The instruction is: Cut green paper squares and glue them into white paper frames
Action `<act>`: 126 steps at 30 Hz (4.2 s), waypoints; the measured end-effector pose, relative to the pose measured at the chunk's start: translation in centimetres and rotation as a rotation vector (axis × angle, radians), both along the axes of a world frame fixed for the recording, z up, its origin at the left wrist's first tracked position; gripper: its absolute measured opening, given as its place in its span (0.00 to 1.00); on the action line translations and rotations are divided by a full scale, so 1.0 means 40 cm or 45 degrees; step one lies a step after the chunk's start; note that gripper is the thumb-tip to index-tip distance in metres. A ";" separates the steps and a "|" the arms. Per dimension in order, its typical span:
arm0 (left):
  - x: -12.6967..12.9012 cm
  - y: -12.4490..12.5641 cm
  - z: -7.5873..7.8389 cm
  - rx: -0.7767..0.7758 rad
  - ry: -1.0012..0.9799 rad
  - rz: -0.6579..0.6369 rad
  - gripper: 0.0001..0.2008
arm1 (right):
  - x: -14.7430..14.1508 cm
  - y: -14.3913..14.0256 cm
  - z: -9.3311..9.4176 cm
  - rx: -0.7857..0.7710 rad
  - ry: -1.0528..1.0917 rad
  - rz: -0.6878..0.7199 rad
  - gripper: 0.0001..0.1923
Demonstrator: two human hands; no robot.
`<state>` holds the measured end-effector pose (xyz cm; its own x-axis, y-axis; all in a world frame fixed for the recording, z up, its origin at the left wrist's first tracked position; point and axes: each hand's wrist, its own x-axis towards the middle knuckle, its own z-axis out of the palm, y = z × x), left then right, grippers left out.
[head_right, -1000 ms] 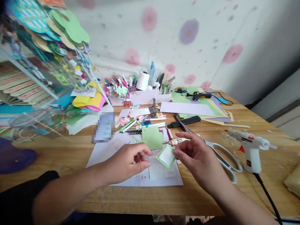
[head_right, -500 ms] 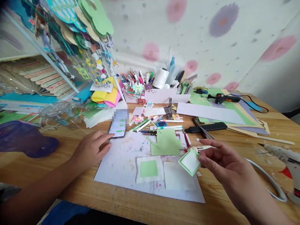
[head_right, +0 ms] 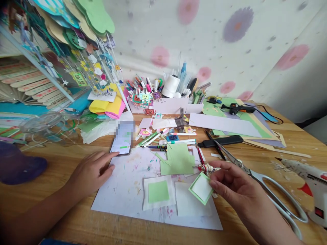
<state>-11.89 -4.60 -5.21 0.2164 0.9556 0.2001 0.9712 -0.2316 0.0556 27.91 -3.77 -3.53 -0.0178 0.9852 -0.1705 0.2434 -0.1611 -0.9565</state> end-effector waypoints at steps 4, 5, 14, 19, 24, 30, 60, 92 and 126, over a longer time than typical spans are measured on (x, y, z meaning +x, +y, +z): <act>-0.001 -0.002 -0.001 -0.012 -0.052 0.031 0.18 | 0.024 -0.004 -0.036 -0.021 -0.015 0.036 0.21; -0.001 -0.002 -0.001 -0.013 -0.059 0.037 0.18 | 0.034 -0.006 -0.048 -0.029 -0.011 0.033 0.20; 0.000 0.002 -0.002 -0.027 -0.067 0.047 0.18 | 0.075 -0.011 -0.090 -0.047 -0.058 -0.024 0.21; -0.006 0.006 -0.008 -0.010 -0.078 0.022 0.17 | 0.021 0.003 -0.044 -0.034 -0.009 0.002 0.20; -0.011 0.009 -0.013 0.014 -0.107 0.008 0.17 | -0.016 0.006 -0.003 -0.022 -0.034 0.002 0.19; -0.011 0.008 -0.012 0.026 -0.097 0.013 0.17 | -0.018 0.001 -0.009 -0.011 -0.011 -0.019 0.18; 0.001 0.002 -0.021 -0.114 -0.221 0.354 0.17 | 0.017 -0.058 -0.011 -0.044 0.062 -0.121 0.19; 0.046 0.016 0.032 -0.352 -0.060 0.534 0.23 | -0.022 -0.016 -0.023 0.672 -0.057 0.565 0.13; 0.043 0.012 0.027 -0.288 -0.080 0.514 0.21 | -0.024 -0.053 -0.026 0.650 -0.245 0.405 0.09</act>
<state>-10.16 -4.13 -4.12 -0.1875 0.9820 -0.0220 0.9743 0.1887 0.1229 26.97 -5.88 -4.58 -0.3390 0.8947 0.2908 0.3794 0.4129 -0.8280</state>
